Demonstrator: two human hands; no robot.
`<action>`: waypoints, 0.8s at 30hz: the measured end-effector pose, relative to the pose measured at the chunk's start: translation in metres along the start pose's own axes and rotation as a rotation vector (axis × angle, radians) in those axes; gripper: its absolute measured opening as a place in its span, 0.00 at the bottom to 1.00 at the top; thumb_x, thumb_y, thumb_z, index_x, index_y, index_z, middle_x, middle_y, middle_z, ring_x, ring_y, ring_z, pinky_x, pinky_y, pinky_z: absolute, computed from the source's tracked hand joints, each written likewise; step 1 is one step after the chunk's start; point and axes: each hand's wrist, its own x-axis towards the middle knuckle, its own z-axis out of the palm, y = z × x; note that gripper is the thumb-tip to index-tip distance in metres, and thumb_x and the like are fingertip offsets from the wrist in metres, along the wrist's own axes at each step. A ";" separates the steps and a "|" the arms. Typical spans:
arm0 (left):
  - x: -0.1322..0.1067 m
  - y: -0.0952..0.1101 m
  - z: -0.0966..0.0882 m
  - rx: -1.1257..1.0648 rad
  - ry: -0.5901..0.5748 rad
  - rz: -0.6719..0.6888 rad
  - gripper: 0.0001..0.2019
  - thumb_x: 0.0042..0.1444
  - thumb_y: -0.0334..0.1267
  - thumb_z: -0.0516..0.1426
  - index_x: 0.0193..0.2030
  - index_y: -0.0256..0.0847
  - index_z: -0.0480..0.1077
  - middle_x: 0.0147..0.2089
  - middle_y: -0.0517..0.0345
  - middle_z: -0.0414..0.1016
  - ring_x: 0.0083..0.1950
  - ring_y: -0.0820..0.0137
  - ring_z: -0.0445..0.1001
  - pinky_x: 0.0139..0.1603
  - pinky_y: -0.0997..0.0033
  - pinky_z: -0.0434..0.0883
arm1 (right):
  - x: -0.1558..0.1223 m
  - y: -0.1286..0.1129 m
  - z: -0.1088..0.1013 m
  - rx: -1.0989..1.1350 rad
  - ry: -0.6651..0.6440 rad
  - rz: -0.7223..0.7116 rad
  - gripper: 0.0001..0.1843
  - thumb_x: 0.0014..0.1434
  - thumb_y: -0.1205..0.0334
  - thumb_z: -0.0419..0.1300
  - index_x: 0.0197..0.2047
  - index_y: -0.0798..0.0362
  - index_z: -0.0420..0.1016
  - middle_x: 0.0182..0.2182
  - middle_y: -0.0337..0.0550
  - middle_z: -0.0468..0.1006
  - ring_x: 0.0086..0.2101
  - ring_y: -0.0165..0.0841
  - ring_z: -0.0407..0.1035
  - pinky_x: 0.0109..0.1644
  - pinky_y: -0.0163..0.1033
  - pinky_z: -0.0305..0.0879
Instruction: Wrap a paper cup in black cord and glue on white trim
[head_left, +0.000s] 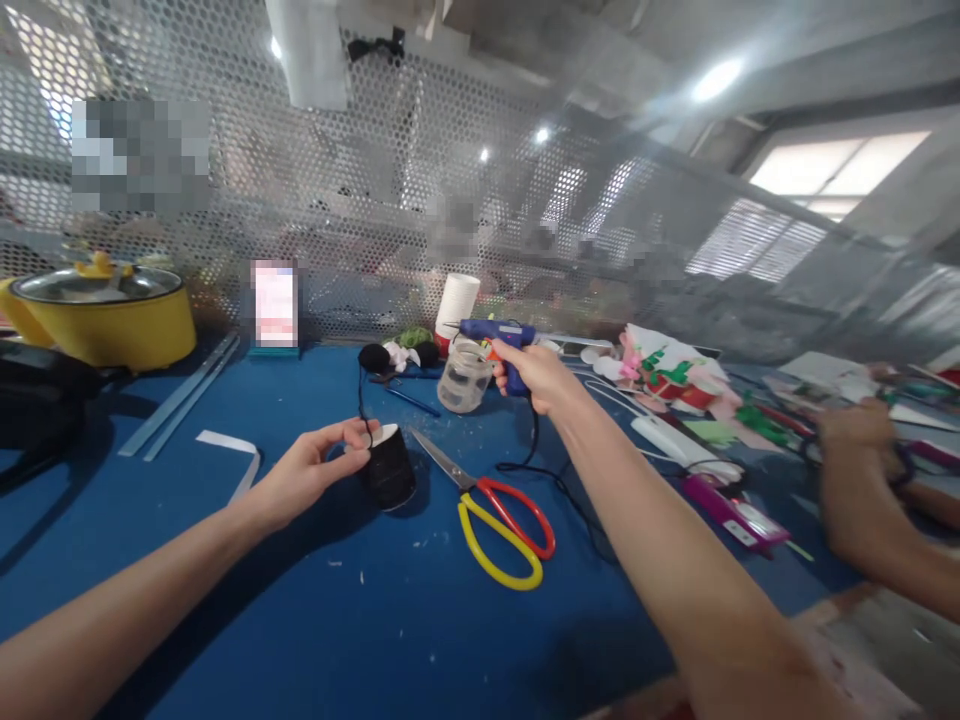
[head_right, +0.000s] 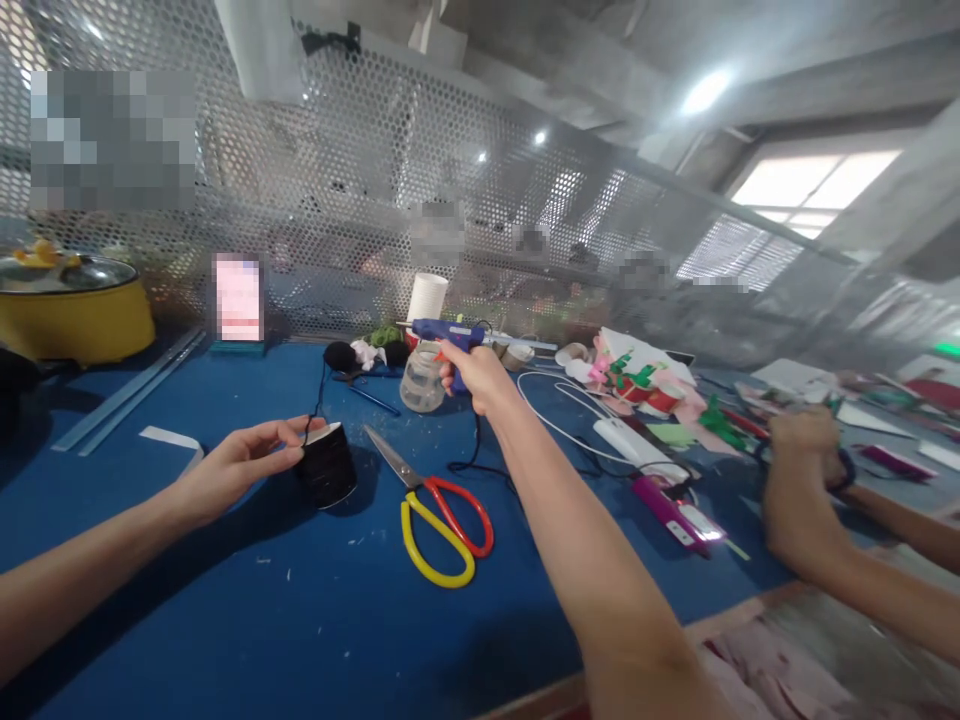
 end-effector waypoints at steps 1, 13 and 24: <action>0.000 0.001 0.000 0.003 -0.001 -0.002 0.09 0.48 0.42 0.59 0.26 0.39 0.67 0.53 0.47 0.69 0.61 0.60 0.58 0.61 0.57 0.50 | 0.009 -0.001 0.000 -0.024 -0.017 0.021 0.12 0.55 0.62 0.55 0.22 0.57 0.64 0.13 0.34 0.65 0.13 0.22 0.59 0.16 0.27 0.59; -0.001 0.001 0.000 0.019 -0.036 0.009 0.08 0.48 0.42 0.58 0.27 0.40 0.67 0.54 0.48 0.69 0.61 0.59 0.58 0.60 0.57 0.51 | 0.023 -0.001 -0.014 -0.436 -0.009 -0.007 0.21 0.56 0.53 0.53 0.15 0.53 0.60 0.10 0.41 0.65 0.17 0.33 0.67 0.20 0.36 0.63; -0.003 0.010 0.004 0.214 -0.107 0.147 0.07 0.50 0.38 0.56 0.25 0.40 0.64 0.40 0.53 0.71 0.56 0.61 0.62 0.57 0.59 0.54 | -0.056 -0.007 0.085 -0.613 -0.519 -0.338 0.26 0.57 0.50 0.48 0.14 0.54 0.67 0.17 0.40 0.70 0.22 0.29 0.63 0.29 0.34 0.57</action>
